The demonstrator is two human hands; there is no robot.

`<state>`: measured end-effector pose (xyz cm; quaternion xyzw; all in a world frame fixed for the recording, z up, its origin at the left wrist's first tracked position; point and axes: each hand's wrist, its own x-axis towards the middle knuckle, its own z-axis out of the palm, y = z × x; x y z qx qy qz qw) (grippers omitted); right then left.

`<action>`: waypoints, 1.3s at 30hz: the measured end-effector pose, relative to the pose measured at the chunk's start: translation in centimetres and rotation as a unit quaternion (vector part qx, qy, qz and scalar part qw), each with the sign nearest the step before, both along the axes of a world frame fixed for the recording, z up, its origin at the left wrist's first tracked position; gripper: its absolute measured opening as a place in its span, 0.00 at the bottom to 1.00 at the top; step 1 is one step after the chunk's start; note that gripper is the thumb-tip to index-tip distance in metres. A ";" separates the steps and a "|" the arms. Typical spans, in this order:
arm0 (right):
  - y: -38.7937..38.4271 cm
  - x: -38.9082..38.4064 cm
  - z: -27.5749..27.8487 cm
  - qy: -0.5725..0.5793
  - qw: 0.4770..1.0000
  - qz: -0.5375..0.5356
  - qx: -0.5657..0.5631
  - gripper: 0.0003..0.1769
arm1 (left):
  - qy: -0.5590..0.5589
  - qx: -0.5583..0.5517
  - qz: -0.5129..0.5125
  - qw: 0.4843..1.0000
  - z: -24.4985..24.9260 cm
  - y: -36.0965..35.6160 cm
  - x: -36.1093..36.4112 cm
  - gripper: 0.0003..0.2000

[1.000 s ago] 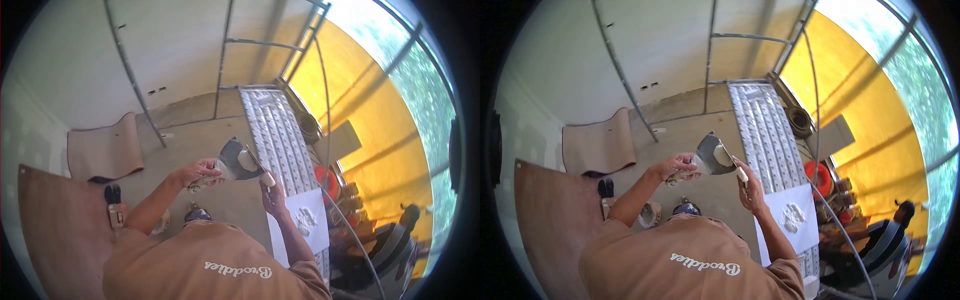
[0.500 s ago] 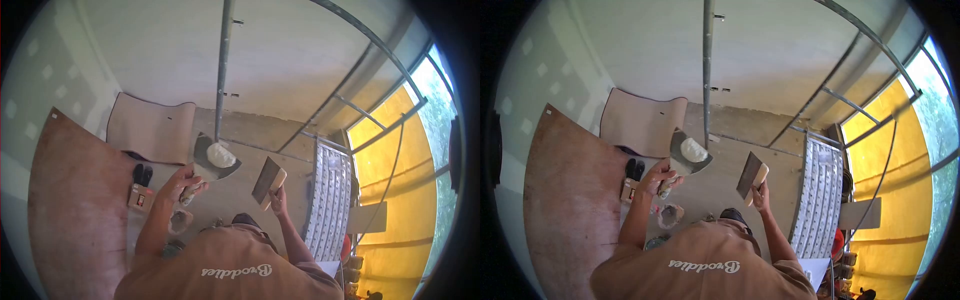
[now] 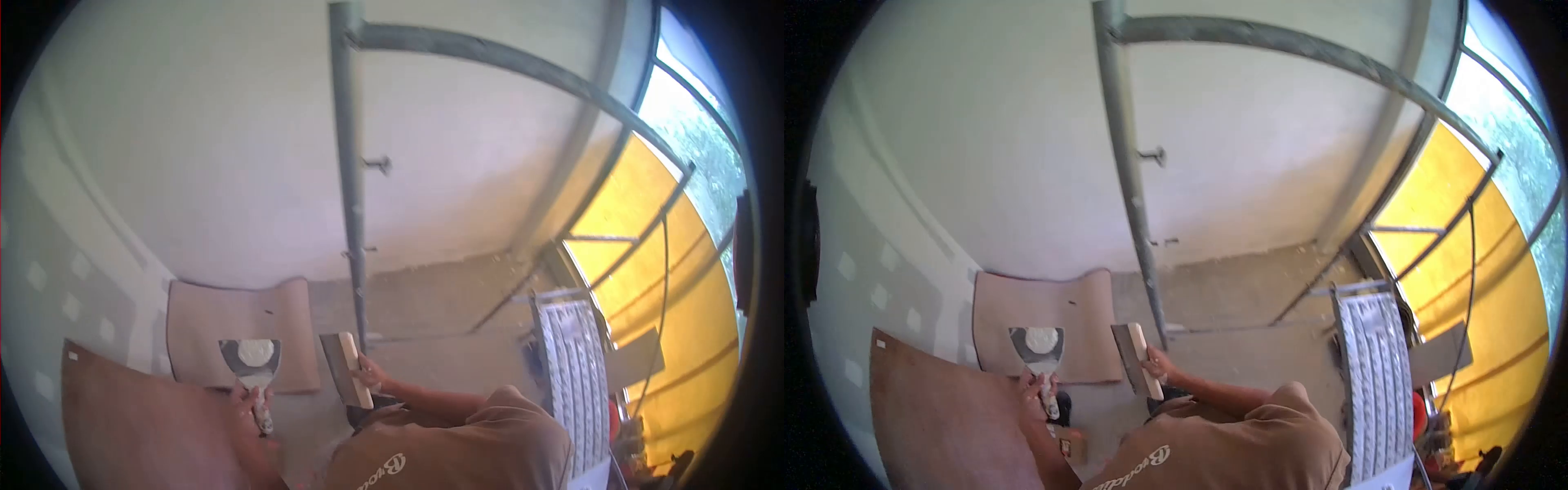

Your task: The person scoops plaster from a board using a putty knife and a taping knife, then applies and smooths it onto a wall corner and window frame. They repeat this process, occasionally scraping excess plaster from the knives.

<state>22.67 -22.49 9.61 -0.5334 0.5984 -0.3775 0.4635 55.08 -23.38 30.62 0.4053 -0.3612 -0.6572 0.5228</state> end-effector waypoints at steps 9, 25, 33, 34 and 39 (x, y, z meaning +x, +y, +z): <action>-12.3 1.8 -0.3 0.060 0.996 0.067 0.001 0.37 | 0.032 -0.026 -0.075 0.996 -0.3 -13.3 -3.1 0.16; -25.3 -1.2 0.4 -0.167 0.872 -0.438 -0.142 0.32 | 0.074 -0.033 -0.528 0.845 0.2 -48.7 -26.3 0.16; -26.0 -3.7 5.0 -0.170 0.727 -0.637 -0.189 0.32 | 0.044 -0.051 -0.674 0.736 2.4 -55.1 -34.8 0.16; -25.7 -3.2 7.3 -0.176 0.701 -0.662 -0.198 0.30 | 0.036 -0.050 -0.681 0.730 2.3 -55.0 -34.7 0.16; -24.3 -5.2 7.7 -0.090 0.641 -0.717 -0.259 0.25 | 0.022 -0.051 -0.693 0.719 1.7 -55.2 -37.9 0.14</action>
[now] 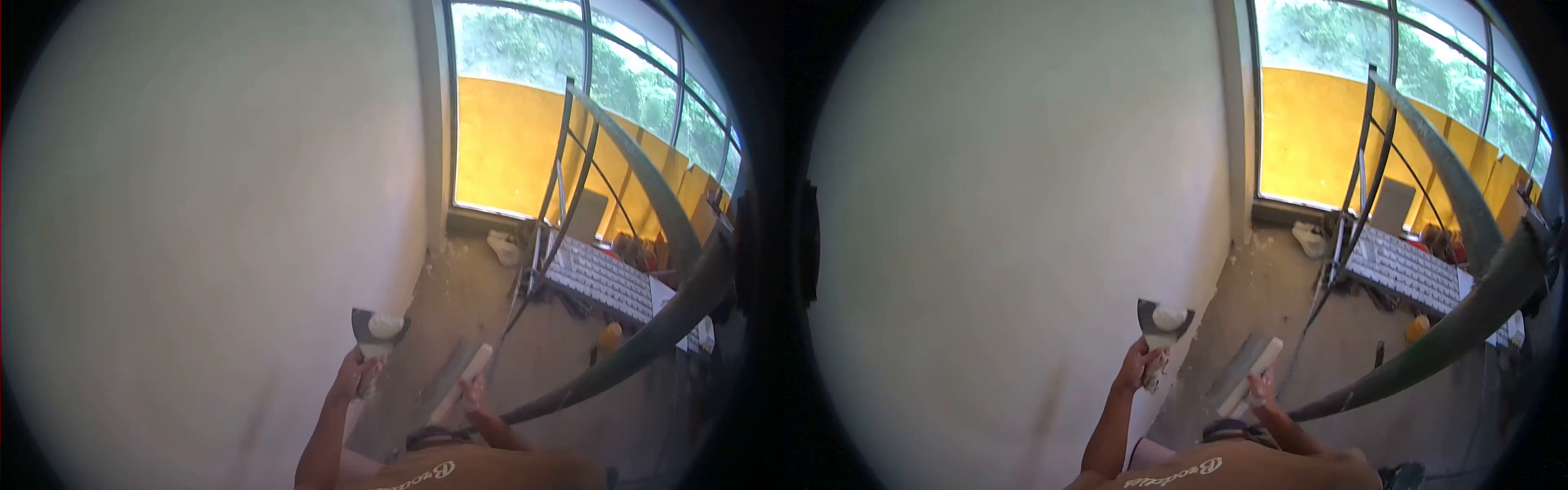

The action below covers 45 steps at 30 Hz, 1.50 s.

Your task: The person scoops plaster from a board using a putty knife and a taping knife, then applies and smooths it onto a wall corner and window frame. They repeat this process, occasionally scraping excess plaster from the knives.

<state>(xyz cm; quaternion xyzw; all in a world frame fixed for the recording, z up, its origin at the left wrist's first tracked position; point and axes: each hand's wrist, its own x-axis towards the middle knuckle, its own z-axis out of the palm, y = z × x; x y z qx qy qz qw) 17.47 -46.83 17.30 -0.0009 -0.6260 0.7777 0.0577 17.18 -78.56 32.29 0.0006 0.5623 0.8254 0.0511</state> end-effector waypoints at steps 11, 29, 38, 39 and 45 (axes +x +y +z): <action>-5.6 -8.2 14.7 -0.111 0.916 -0.040 -0.383 0.23 | 0.177 -0.191 0.057 0.964 -0.9 3.4 -17.3 0.15; 0.9 -21.1 16.8 -0.071 0.872 -0.183 -0.449 0.32 | 0.576 -0.328 -0.276 0.696 -0.8 15.6 -39.9 0.29; 6.2 -37.2 14.3 -0.094 0.882 -0.183 -0.423 0.28 | 0.406 -0.446 -0.257 0.755 -14.4 12.3 -56.4 0.22; 7.4 -39.9 14.1 -0.098 0.882 -0.184 -0.423 0.28 | 0.286 -0.449 -0.261 0.806 -15.5 11.2 -58.0 0.19; 12.5 -55.2 15.6 -0.103 0.905 -0.102 -0.400 0.28 | -0.144 -0.337 -0.195 0.910 -20.5 7.3 -65.6 0.17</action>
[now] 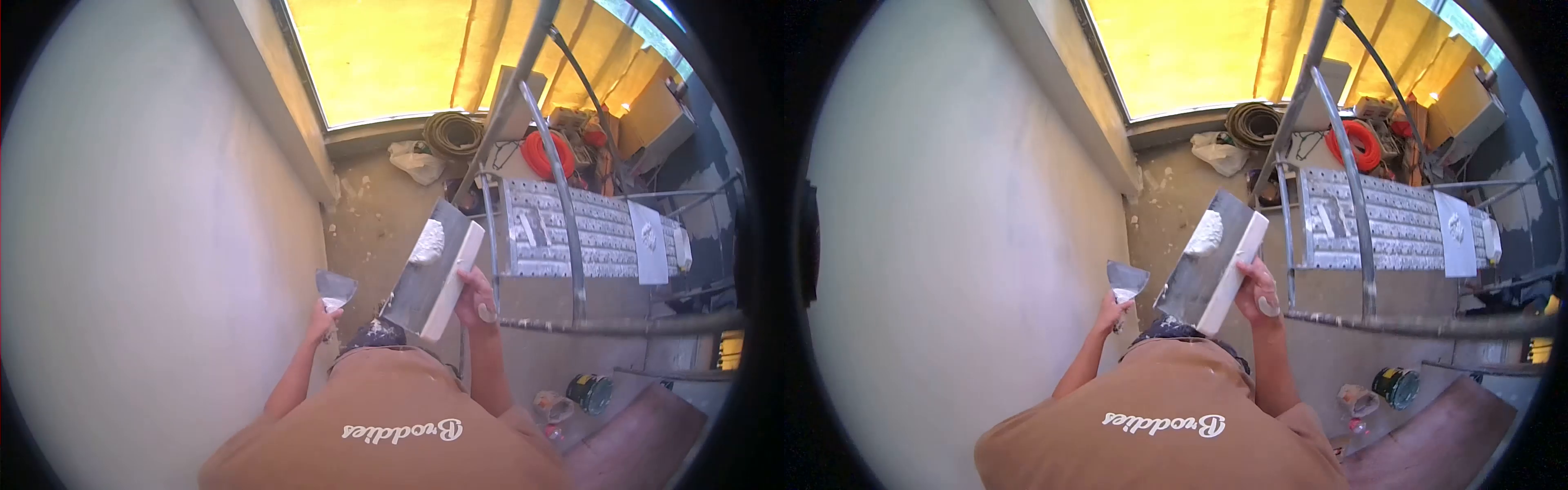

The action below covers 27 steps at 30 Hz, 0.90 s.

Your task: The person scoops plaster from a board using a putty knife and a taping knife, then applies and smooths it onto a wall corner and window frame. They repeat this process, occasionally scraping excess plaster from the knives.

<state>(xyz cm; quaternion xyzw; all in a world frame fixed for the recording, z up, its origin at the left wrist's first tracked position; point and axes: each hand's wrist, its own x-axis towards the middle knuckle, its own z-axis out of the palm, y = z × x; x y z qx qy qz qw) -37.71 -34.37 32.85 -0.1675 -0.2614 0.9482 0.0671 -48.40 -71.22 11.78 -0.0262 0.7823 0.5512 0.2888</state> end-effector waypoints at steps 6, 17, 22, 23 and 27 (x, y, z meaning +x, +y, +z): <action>4.1 -14.3 -2.7 -0.028 0.999 0.039 0.005 0.23 | -0.060 0.056 0.096 0.992 3.3 2.7 -7.5 0.17; 10.3 -42.6 -21.1 -0.092 0.983 0.146 -0.055 0.26 | -0.109 0.061 0.214 0.969 -0.7 6.9 -17.1 0.16; 12.9 -53.4 -27.0 -0.123 0.966 0.214 -0.083 0.30 | -0.162 0.013 0.265 0.950 -1.3 8.1 -24.1 0.17; 13.2 -55.1 -28.6 -0.122 0.966 0.217 -0.064 0.31 | -0.168 0.010 0.279 0.945 -1.2 8.5 -25.4 0.17; 13.8 -60.2 -36.7 -0.137 0.958 0.244 -0.057 0.28 | -0.183 0.024 0.287 0.940 -2.1 10.5 -30.0 0.17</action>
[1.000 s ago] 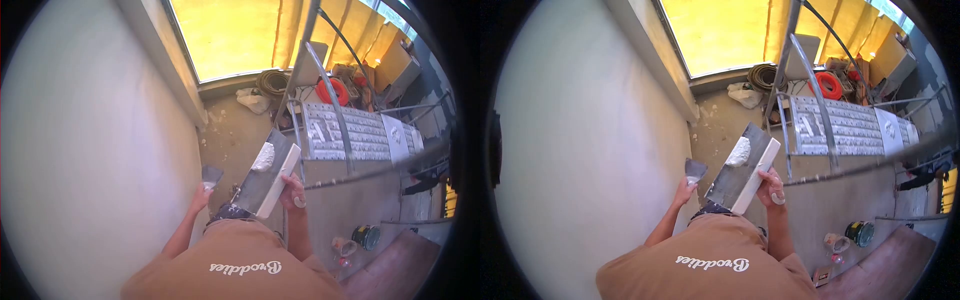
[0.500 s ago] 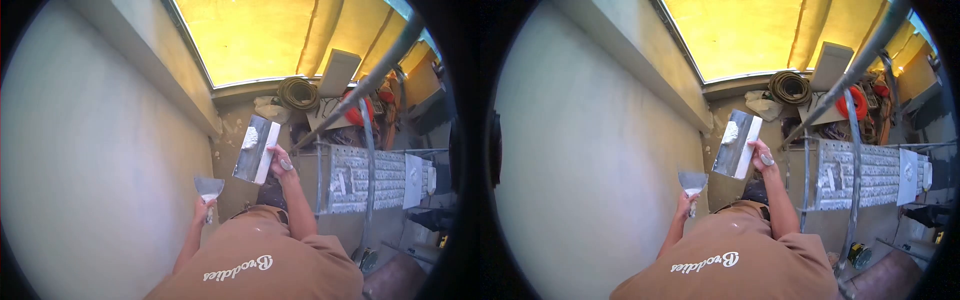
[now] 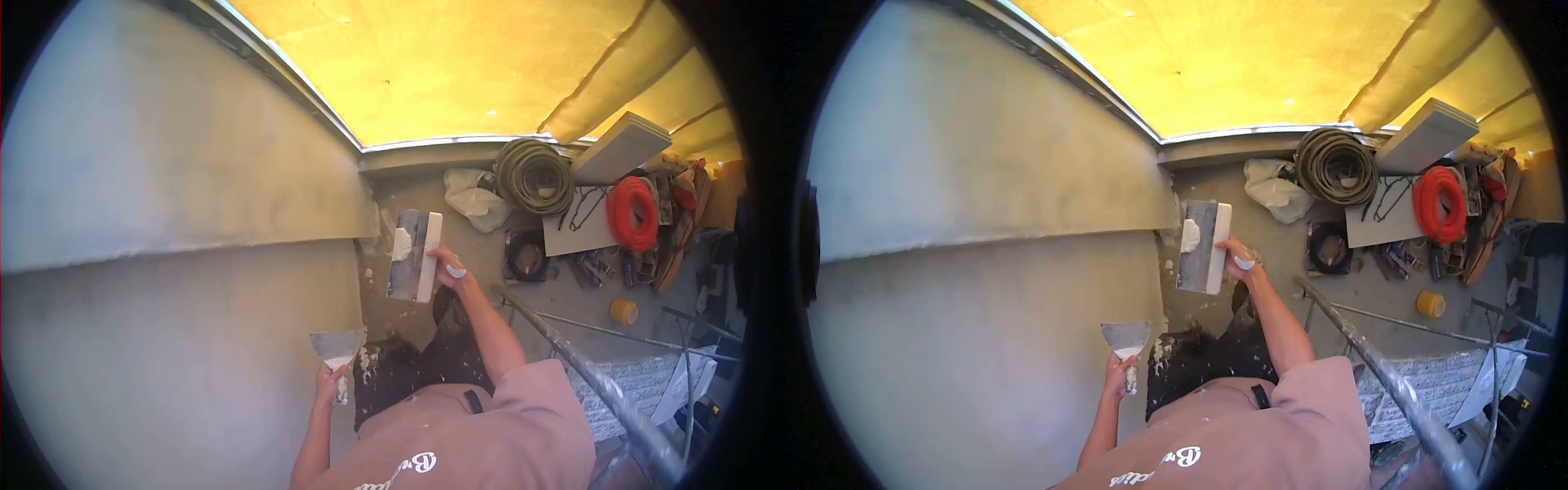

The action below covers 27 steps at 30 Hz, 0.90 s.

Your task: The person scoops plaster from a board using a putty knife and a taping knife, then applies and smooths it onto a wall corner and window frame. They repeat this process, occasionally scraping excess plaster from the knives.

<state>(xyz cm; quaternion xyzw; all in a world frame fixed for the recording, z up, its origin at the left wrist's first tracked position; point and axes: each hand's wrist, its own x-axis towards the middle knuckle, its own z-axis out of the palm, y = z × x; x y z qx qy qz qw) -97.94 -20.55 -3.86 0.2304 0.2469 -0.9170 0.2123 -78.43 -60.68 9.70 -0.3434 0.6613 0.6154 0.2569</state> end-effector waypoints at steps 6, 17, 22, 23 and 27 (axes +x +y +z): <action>-2.7 -7.1 -19.0 -0.078 0.997 -0.011 0.025 0.29 | -0.110 0.079 -0.009 0.991 -11.3 3.0 -10.0 0.14; -14.9 -19.4 -52.8 -0.125 0.940 0.170 0.269 0.36 | -0.156 0.141 0.027 0.977 -29.1 4.7 -16.5 0.18; -18.4 -19.6 -58.9 -0.127 0.939 0.115 0.298 0.36 | -0.175 0.173 0.019 0.969 -30.5 3.9 -18.0 0.19; -18.9 -19.7 -60.0 -0.117 0.937 0.108 0.311 0.35 | -0.175 0.181 0.022 0.968 -30.7 3.6 -18.2 0.20; -19.5 -19.6 -61.7 -0.110 0.931 0.133 0.323 0.34 | -0.174 0.199 0.049 0.963 -31.2 3.2 -19.7 0.20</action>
